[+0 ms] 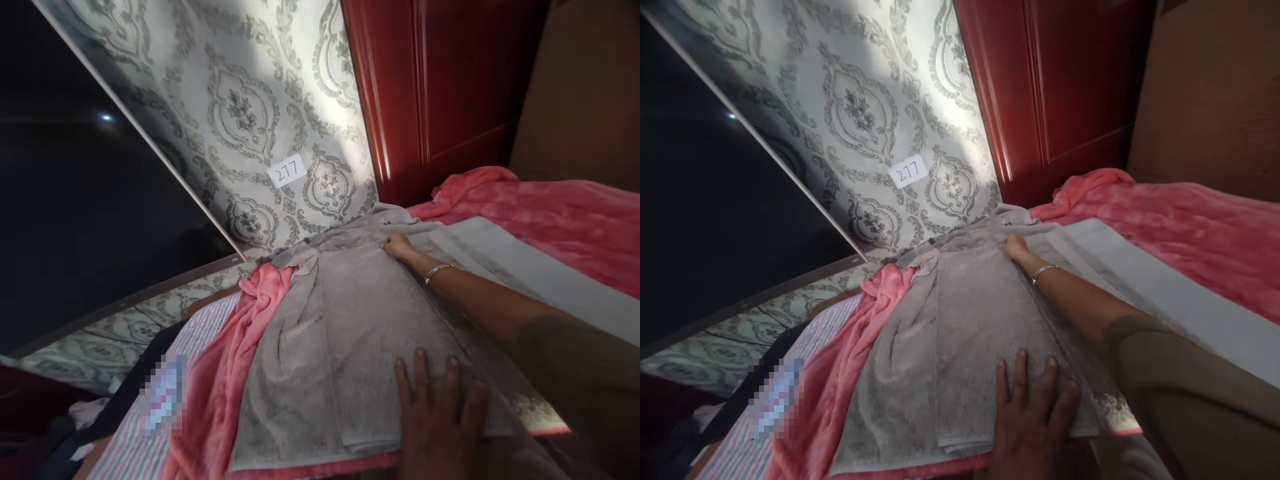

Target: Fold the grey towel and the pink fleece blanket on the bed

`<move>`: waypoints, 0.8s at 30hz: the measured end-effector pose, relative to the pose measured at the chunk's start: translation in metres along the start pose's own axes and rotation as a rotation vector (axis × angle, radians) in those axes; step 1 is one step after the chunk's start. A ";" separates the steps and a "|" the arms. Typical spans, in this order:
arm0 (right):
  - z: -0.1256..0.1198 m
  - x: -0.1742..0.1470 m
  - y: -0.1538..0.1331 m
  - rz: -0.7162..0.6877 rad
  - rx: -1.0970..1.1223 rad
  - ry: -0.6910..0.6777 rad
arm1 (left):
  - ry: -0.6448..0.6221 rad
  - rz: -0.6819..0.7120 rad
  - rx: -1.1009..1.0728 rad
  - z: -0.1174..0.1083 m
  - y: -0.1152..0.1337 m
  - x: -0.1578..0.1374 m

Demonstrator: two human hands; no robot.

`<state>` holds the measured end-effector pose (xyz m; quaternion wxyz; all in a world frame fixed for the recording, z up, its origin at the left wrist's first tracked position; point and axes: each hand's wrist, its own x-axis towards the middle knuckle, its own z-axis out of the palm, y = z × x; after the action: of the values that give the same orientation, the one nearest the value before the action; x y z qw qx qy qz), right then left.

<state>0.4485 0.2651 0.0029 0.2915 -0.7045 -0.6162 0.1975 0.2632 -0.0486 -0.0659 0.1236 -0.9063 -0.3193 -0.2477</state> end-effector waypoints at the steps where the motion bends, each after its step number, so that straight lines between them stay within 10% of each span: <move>1: 0.001 -0.002 0.000 0.035 0.014 0.009 | -0.052 -0.002 -0.040 -0.003 -0.002 0.000; 8: -0.017 -0.053 0.005 -0.036 0.125 0.088 | -0.443 -0.099 -0.486 -0.067 -0.021 0.022; 13: -0.062 -0.130 0.054 -0.143 0.096 0.116 | -0.502 -0.239 -0.519 -0.095 -0.059 0.066; 19: -0.139 -0.220 0.152 0.112 -0.070 0.271 | -0.581 -0.390 -0.213 -0.063 -0.125 0.145; 24: -0.165 -0.265 0.193 0.371 -0.047 0.317 | -0.553 -0.457 -0.024 -0.015 -0.131 0.173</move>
<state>0.6556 -0.0371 -0.0209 0.3269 -0.8343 -0.4274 0.1200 0.2903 0.1357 0.0472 -0.0367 -0.8457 -0.5321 -0.0181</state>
